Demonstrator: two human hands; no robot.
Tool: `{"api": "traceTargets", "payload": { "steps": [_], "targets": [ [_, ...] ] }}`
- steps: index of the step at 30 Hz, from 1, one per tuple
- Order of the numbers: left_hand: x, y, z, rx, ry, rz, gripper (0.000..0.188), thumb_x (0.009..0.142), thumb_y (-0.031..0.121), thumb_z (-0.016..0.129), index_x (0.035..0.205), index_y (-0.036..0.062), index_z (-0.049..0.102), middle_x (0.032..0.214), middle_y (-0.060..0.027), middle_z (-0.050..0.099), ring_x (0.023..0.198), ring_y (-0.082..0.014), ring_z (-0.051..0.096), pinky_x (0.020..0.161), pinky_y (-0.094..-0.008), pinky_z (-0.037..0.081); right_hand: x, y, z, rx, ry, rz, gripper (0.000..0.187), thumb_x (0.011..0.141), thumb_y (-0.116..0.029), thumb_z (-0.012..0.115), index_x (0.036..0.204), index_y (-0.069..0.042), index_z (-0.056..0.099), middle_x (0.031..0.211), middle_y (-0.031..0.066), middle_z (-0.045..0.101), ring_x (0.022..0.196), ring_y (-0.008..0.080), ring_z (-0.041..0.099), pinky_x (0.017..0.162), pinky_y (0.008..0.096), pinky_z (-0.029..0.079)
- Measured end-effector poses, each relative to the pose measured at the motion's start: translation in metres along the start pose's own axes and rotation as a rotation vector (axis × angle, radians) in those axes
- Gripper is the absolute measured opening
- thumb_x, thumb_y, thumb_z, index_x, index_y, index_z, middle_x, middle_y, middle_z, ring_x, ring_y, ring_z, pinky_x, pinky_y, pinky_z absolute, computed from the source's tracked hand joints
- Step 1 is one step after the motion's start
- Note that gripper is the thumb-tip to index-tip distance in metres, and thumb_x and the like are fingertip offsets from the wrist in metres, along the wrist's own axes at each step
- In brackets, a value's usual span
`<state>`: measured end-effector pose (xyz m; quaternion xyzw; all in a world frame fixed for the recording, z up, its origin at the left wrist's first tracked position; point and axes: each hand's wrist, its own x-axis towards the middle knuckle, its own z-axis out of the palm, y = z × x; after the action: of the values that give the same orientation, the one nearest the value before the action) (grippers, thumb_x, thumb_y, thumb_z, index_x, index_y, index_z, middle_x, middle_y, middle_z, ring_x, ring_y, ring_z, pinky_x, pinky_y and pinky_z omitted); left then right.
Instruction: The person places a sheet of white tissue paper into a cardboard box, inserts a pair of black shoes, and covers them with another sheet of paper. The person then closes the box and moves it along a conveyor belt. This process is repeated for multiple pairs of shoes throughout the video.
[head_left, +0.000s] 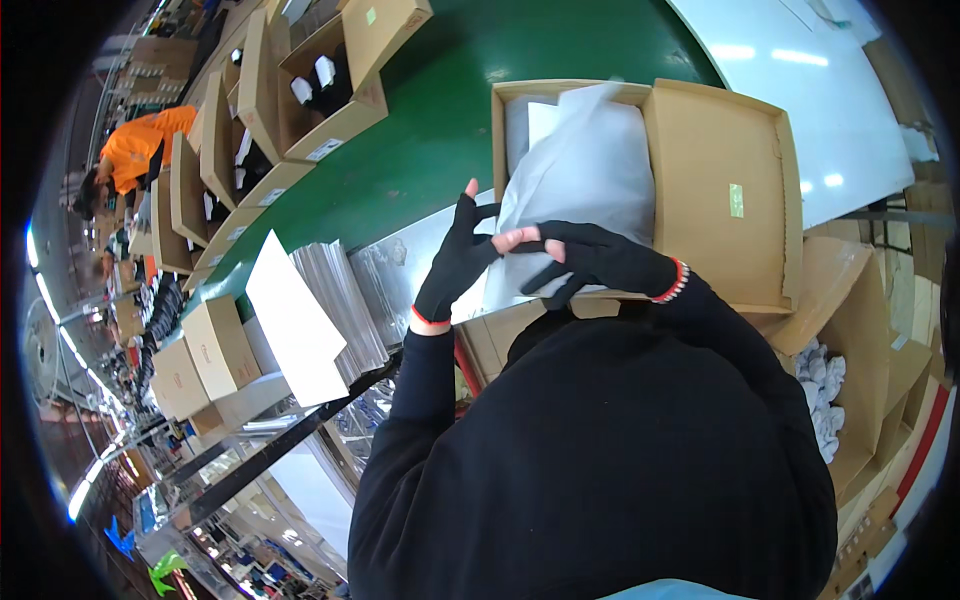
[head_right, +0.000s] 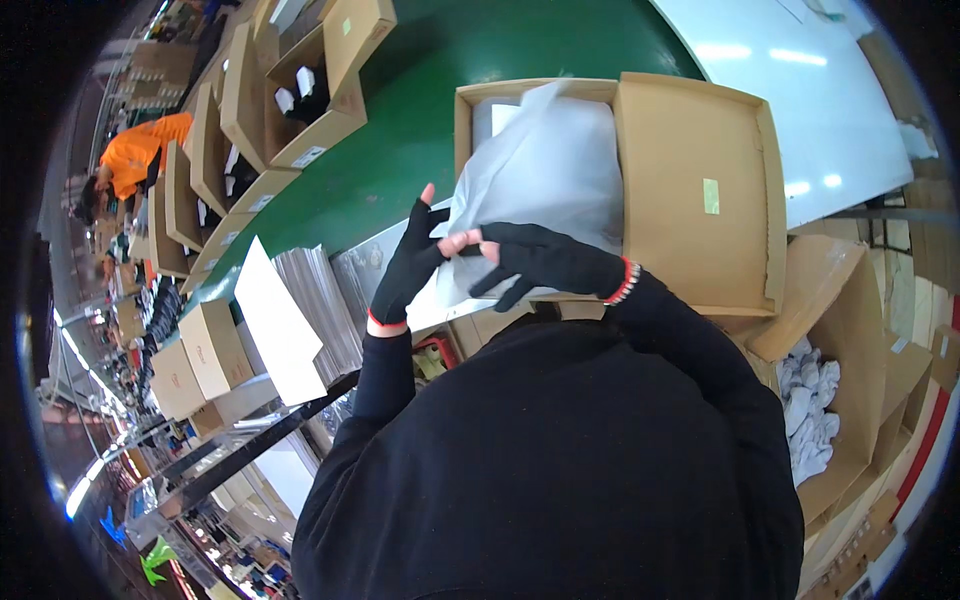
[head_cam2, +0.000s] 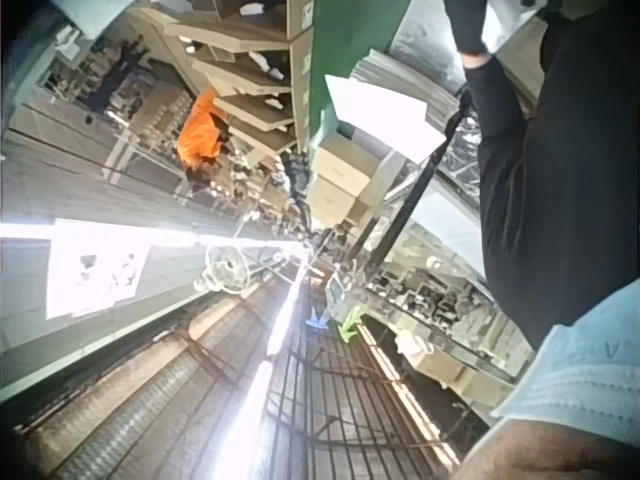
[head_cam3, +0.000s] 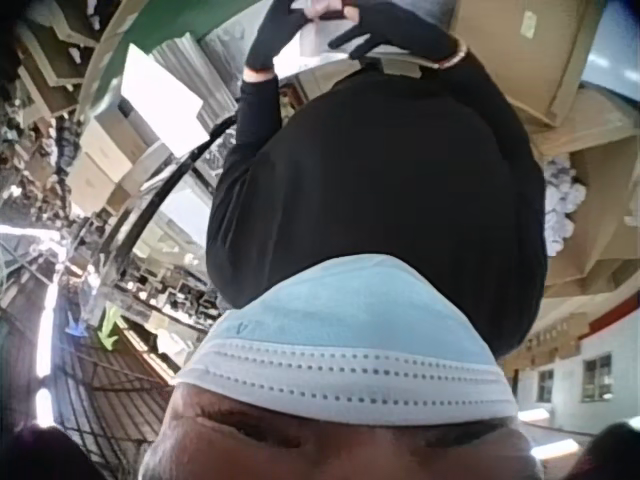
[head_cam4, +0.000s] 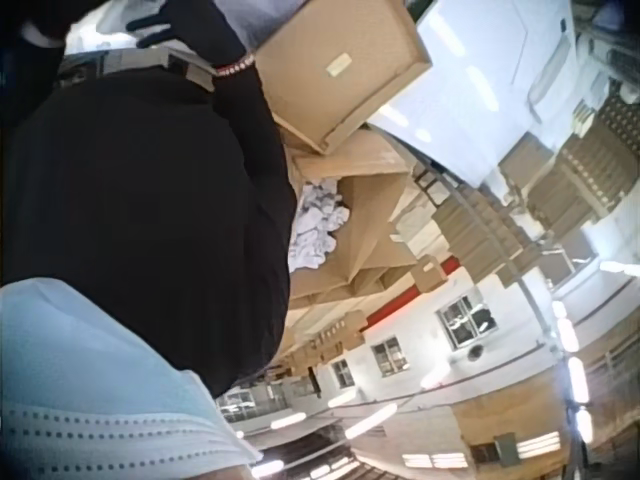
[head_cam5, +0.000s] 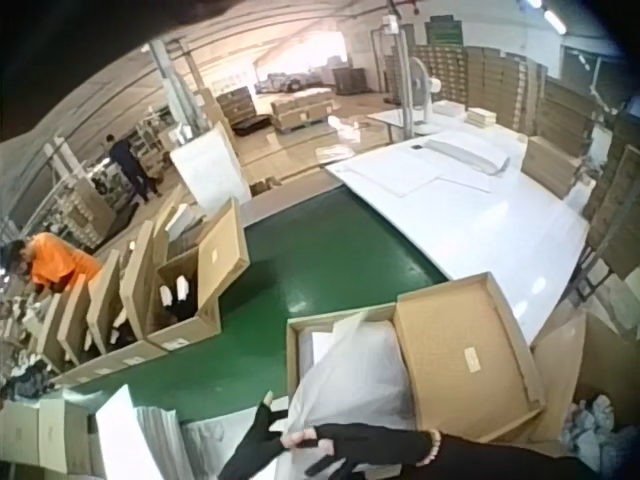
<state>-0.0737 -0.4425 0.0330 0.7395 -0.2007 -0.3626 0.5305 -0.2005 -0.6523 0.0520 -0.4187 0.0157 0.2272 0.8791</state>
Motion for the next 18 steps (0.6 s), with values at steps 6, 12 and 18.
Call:
{"api": "traceTargets", "payload": {
  "steps": [6, 12, 18],
  "targets": [
    [-0.022, -0.045, -0.013, 0.092, 0.358, 0.025, 0.081, 0.073, -0.003, 0.073, 0.143, 0.0101, 0.033, 0.11, -0.0131, 0.058, 0.071, -0.0138, 0.062, 0.06, -0.0264, 0.05, -0.037, 0.028, -0.037, -1.109, 0.432, -0.235, 0.031, 0.095, -0.018, 0.054, 0.123, -0.003, 0.056, 0.113, 0.0115, 0.063, 0.105, 0.0219, 0.061, 0.088, 0.0327, 0.047],
    [-0.023, -0.037, -0.008, 0.278, 0.584, 0.104, 0.051, 0.074, 0.003, 0.07, 0.119, 0.0104, 0.047, 0.098, -0.0096, 0.062, 0.056, -0.0174, 0.056, 0.054, -0.0338, 0.045, -0.003, 0.053, -0.053, -0.867, -0.006, 0.164, 0.037, 0.094, -0.021, 0.058, 0.125, -0.003, 0.056, 0.121, 0.0126, 0.061, 0.11, 0.0222, 0.059, 0.094, 0.0336, 0.044],
    [-0.02, -0.011, 0.019, 0.592, 0.542, 0.329, 0.031, 0.076, -0.007, 0.058, 0.101, 0.0118, 0.059, 0.096, -0.0065, 0.062, 0.081, -0.0263, 0.065, 0.066, -0.0338, 0.05, 0.106, 0.017, -0.093, -1.767, 0.224, -0.428, 0.047, 0.091, -0.023, 0.057, 0.133, -0.004, 0.048, 0.138, 0.0153, 0.047, 0.13, 0.031, 0.043, 0.106, 0.049, 0.033]
  ]
}}
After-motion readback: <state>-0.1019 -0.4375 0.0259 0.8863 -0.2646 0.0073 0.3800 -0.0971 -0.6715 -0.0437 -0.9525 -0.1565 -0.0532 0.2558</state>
